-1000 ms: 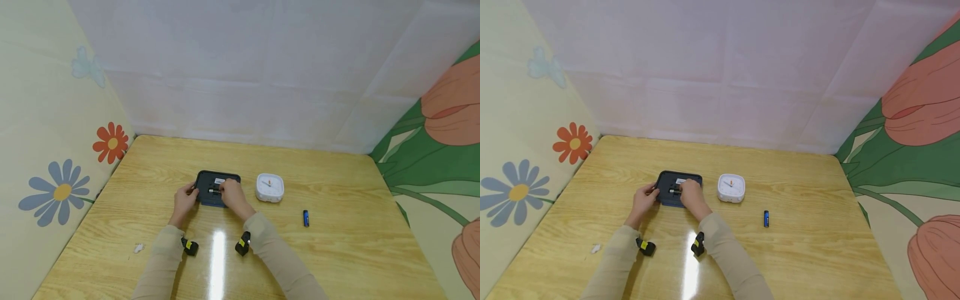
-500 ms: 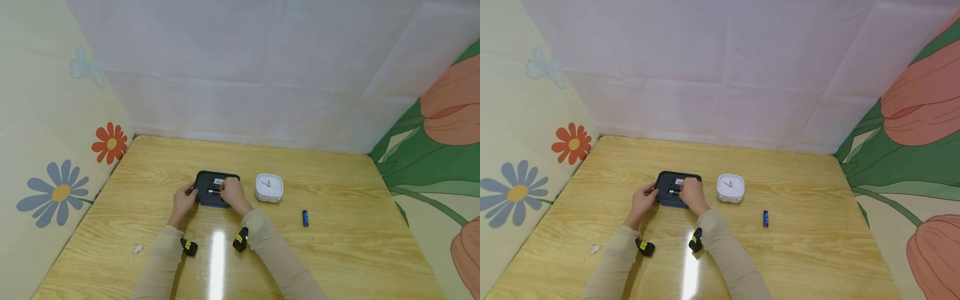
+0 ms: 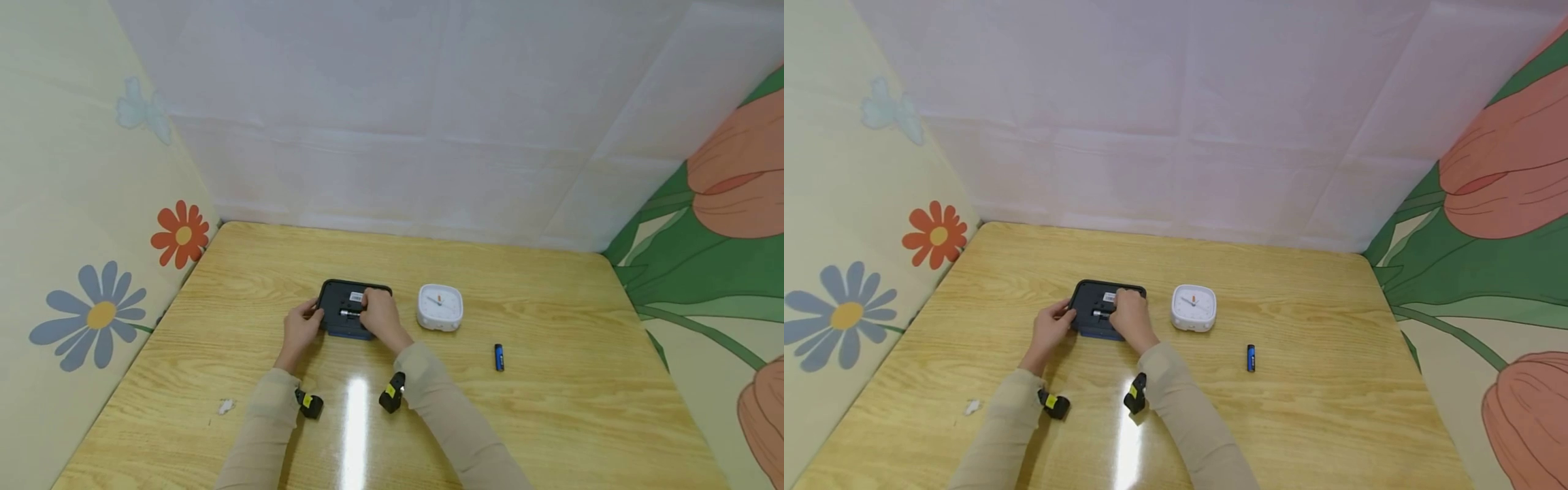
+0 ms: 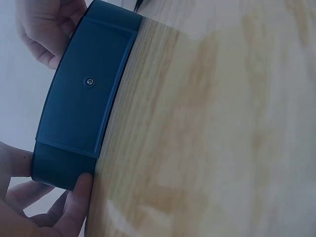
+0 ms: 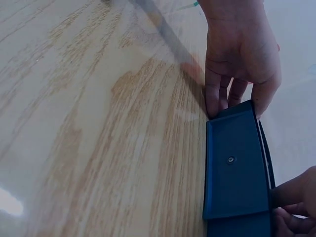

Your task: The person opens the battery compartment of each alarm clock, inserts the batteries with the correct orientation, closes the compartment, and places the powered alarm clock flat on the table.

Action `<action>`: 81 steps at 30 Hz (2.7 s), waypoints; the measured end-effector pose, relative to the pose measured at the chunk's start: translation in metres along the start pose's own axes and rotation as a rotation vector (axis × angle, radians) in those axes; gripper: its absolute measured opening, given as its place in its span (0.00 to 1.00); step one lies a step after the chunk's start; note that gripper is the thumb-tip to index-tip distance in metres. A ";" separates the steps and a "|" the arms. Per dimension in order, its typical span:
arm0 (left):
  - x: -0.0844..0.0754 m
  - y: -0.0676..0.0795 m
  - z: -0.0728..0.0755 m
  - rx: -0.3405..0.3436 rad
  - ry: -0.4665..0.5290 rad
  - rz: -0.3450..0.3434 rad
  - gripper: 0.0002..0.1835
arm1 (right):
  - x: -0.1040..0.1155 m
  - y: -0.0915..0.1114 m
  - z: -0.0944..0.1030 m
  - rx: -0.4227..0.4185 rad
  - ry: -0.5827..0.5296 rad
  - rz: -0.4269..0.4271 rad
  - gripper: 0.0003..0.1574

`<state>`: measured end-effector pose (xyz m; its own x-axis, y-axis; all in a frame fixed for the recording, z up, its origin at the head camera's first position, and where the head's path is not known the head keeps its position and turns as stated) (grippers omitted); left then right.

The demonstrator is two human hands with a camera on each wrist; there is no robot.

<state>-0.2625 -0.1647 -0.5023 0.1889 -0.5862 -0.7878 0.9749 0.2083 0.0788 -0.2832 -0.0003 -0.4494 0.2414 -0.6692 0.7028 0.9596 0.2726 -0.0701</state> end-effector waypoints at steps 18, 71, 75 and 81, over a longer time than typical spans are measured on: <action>0.003 -0.001 0.000 -0.001 0.006 0.008 0.20 | 0.004 0.025 0.015 -0.024 -0.085 0.265 0.06; 0.002 0.002 -0.001 0.008 0.034 0.016 0.20 | -0.031 0.101 0.032 0.240 0.244 0.281 0.29; 0.002 0.002 -0.001 0.010 0.034 0.014 0.20 | -0.033 0.104 0.032 0.253 0.246 0.270 0.24; 0.002 0.002 -0.002 0.012 0.038 0.018 0.20 | -0.038 0.107 0.030 0.251 0.271 0.274 0.14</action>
<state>-0.2604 -0.1643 -0.5051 0.2017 -0.5524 -0.8088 0.9728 0.2090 0.0998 -0.1943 0.0747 -0.4624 0.5423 -0.6967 0.4695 0.7986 0.6011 -0.0304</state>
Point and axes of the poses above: each hand's wrist, its own y-axis away from the middle knuckle, its own z-axis out of the back of the hand, x = y × z, the point moved 9 cm from there along -y, towards the middle knuckle, and after that the axes turned 13 degrees about -y, right-handed, at the moved point
